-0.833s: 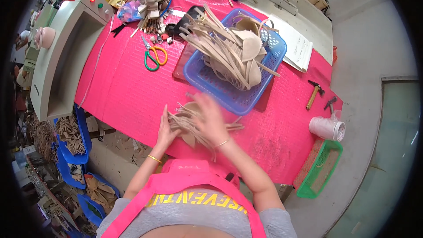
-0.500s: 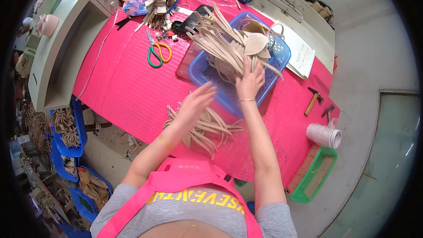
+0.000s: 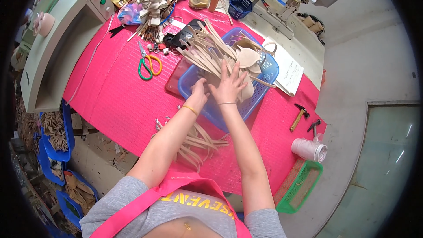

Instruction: Sorting and preparing leather or synthetic shoe upper components for production.

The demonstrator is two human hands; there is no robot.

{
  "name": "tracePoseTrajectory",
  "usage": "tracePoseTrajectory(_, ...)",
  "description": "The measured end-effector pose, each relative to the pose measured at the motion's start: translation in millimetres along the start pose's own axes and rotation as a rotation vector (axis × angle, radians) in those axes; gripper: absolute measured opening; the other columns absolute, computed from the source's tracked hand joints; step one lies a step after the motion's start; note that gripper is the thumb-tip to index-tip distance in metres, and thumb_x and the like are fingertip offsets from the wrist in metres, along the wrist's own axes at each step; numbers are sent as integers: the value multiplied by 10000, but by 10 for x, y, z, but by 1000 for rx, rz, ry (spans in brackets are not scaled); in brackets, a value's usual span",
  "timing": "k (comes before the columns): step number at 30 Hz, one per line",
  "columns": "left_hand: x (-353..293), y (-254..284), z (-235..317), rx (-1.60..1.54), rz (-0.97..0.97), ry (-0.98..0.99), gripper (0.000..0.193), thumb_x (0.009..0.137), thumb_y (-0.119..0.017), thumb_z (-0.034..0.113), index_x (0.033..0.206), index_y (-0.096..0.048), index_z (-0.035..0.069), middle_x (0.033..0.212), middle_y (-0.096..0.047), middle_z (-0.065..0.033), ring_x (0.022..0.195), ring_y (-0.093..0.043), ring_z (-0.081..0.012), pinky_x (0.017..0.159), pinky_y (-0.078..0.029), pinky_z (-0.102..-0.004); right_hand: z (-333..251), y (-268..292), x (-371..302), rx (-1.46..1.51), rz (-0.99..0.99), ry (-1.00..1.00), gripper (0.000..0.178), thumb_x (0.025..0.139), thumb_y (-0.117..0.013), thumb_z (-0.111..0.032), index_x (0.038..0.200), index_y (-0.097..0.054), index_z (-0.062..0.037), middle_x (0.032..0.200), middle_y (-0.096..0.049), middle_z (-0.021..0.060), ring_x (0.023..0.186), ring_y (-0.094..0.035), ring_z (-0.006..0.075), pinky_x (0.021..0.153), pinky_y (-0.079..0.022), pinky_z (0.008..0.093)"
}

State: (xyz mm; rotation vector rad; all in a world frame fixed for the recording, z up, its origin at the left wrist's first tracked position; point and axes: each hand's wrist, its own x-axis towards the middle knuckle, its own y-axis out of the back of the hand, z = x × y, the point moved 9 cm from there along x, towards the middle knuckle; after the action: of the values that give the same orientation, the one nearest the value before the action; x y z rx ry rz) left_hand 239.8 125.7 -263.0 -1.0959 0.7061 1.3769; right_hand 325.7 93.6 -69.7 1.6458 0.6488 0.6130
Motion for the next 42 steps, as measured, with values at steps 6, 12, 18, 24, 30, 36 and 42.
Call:
tracePoseTrajectory(6, -612, -120, 365, -26, -176, -448, 709, 680, -535, 97, 1272, -168, -37, 1224, -361, -194, 1106, -397, -285, 931, -301, -328, 160, 66, -22, 65, 48, -27, 1007, 528, -764, -321, 1341, -170, -274, 1365, -102, 175, 1228, -109, 459, 939, -183, 601)
tracePoseTrajectory(12, -502, -420, 464, 124, -398, -229, 355, 676, -531, 169, 968, -492, -29, 1008, -489, -155, 937, -443, -228, 823, -327, -345, 602, 98, -337, 214, 160, -117, 1052, 529, -773, -302, 1350, -128, -170, 1349, -143, 194, 1235, -156, 404, 967, -202, 532)
tracePoseTrajectory(18, -573, -531, 479, 142, -430, -287, 156, 641, -505, 129, 781, -521, 62, 783, -494, -41, 783, -433, -165, 809, -285, -368, 814, 5, -317, 423, 205, -102, 873, 573, -709, -146, 1309, -245, -79, 1246, -311, 230, 1145, -317, 370, 980, -246, 412)
tracePoseTrajectory(24, -662, -682, 393, 164, -701, -216, 179, 670, -479, 105, 821, -539, 29, 816, -554, -62, 775, -500, -167, 724, -367, -320, 971, 68, -139, 513, 161, -71, 792, 600, -723, -246, 1269, -340, -59, 1151, -426, 207, 1090, -398, 333, 937, -320, 380)
tracePoseTrajectory(30, -1211, -844, 209, 275, -964, -118, 234, 717, -494, 131, 864, -577, -32, 808, -598, -71, 675, -548, -157, 638, -421, -273, 833, 37, -146, 368, 45, -37, 1108, 488, -786, -369, 1344, -139, -94, 1234, -290, 255, 1138, -322, 374, 960, -284, 412)
tracePoseTrajectory(36, -1629, -839, 30, 549, -1000, -433, 316, 686, -540, 130, 959, -552, -30, 816, -593, -93, 685, -556, -161, 619, -439, -267, 1082, 52, -345, 793, 62, -60, 1021, 495, -775, -182, 1331, -195, -101, 1258, -277, 201, 1151, -329, 336, 989, -277, 406)
tracePoseTrajectory(42, -3114, -822, -259, 1130, -914, -1496, 516, 655, -519, 101, 1150, -436, -16, 1166, -459, -189, 1141, -364, -326, 882, -362, -388, 1706, -369, -998, 2034, 94, -337, 508, 828, -468, -135, 1290, -268, -68, 1298, -327, 125, 1187, -342, 232, 964, -333, 368)
